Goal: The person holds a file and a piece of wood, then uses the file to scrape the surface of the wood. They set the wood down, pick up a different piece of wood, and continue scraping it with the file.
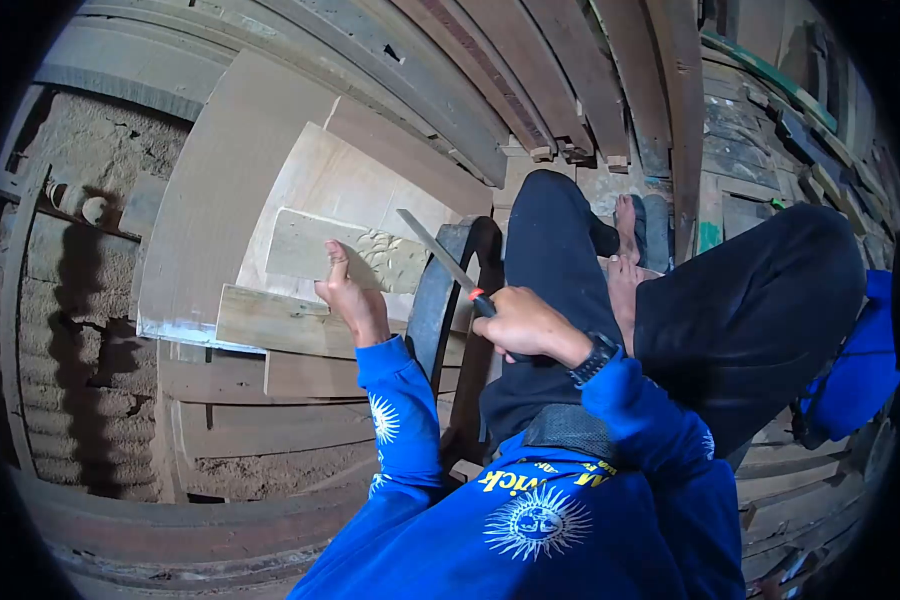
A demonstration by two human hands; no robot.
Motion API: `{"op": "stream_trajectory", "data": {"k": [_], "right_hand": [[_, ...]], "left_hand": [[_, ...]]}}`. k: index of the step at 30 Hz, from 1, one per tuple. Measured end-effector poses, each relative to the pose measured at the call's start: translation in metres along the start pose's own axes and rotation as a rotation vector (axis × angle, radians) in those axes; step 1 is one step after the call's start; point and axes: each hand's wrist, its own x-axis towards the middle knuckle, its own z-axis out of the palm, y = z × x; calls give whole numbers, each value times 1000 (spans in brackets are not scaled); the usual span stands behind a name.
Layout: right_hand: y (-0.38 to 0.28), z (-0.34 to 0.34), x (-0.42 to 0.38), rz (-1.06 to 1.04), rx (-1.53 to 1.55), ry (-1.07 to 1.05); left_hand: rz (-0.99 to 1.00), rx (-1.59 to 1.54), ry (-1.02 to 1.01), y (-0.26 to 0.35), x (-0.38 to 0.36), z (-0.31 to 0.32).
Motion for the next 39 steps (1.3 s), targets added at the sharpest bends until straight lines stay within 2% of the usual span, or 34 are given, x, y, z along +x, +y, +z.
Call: {"op": "stream_trajectory", "data": {"k": [4,8,13,17,22,24,26,29,32,37,39], "right_hand": [[11,4,9,-26,3,16],[15,12,22,-91,56,80],[4,-2,-1,-1,-109,76],[5,1,8,-32,-32,49],[9,13,21,-56,-27,119],[4,4,7,-30,-53,53],[7,4,5,-6,-23,32],[11,8,14,-77,-7,68],[9,18,27,-86,32,99],[0,8,3,-38,19,57],[-2,9,-1,-44,18,48]], "left_hand": [[39,23,58,0,-1,0],[-5,-43,-7,7,-5,8],[13,16,19,1,-1,4],[4,-35,-43,0,2,-1],[40,33,-17,6,-6,11],[84,19,-23,2,-4,8],[36,15,6,1,-4,6],[19,-11,73,4,-6,9],[53,41,1,4,-7,9],[65,32,8,4,-10,10],[1,24,47,4,-8,9]]}}
